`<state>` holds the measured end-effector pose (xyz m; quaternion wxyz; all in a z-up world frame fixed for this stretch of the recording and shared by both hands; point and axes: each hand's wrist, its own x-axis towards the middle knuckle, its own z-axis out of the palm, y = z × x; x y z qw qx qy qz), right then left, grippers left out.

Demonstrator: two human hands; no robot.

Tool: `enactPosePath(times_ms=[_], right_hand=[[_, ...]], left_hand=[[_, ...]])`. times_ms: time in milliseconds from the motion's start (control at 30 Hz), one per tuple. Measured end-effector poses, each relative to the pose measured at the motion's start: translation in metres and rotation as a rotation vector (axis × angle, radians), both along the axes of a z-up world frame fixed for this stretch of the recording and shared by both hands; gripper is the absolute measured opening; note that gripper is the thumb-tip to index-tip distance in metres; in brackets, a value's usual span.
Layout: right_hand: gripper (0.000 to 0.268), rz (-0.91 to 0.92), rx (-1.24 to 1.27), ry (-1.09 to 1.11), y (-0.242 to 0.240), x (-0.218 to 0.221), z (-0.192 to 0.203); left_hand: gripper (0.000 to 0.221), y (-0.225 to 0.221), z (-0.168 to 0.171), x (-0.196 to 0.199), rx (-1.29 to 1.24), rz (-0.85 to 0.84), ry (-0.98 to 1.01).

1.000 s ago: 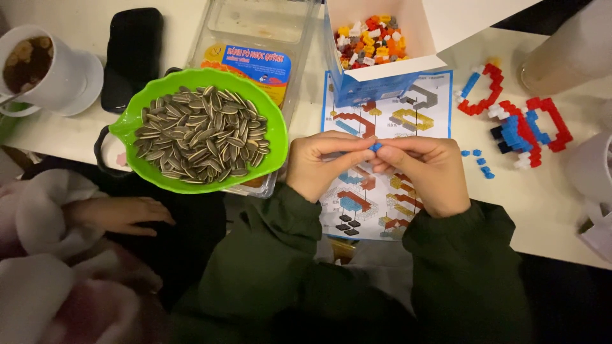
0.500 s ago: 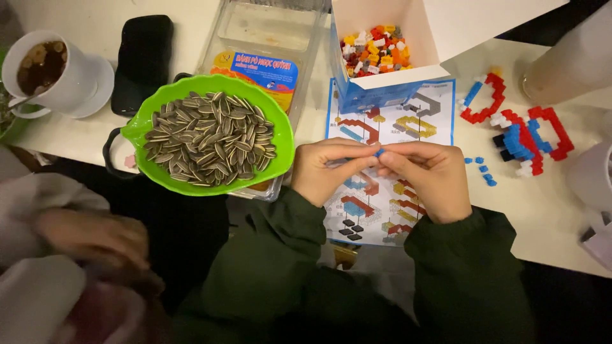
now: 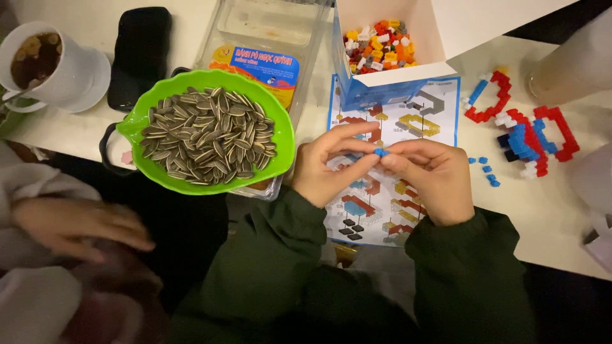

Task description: The person assembles toy blocks by hand, following a diagram on a piece of paper.

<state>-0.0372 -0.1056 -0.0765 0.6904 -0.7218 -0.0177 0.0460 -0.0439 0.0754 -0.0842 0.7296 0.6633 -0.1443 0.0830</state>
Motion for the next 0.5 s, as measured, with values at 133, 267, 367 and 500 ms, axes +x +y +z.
enactPosePath(times_ms=[133,267,367,500], right_hand=[[0.016,0.008,0.026,0.016,-0.001,0.0,-0.007],[0.013,0.025,0.038,0.016,0.003,-0.002,0.005],[0.013,0.037,0.028,0.008,0.002,-0.003,0.006],[0.014,0.071,0.03,0.006,0.0,-0.003,0.003]], left_hand=[[0.038,0.0,-0.001,-0.001,0.037,0.005,-0.006],[0.033,-0.001,0.006,-0.003,0.017,0.014,0.013],[0.034,-0.001,0.001,-0.002,0.025,0.011,0.036],[0.039,-0.001,-0.003,-0.002,-0.057,0.0,0.118]])
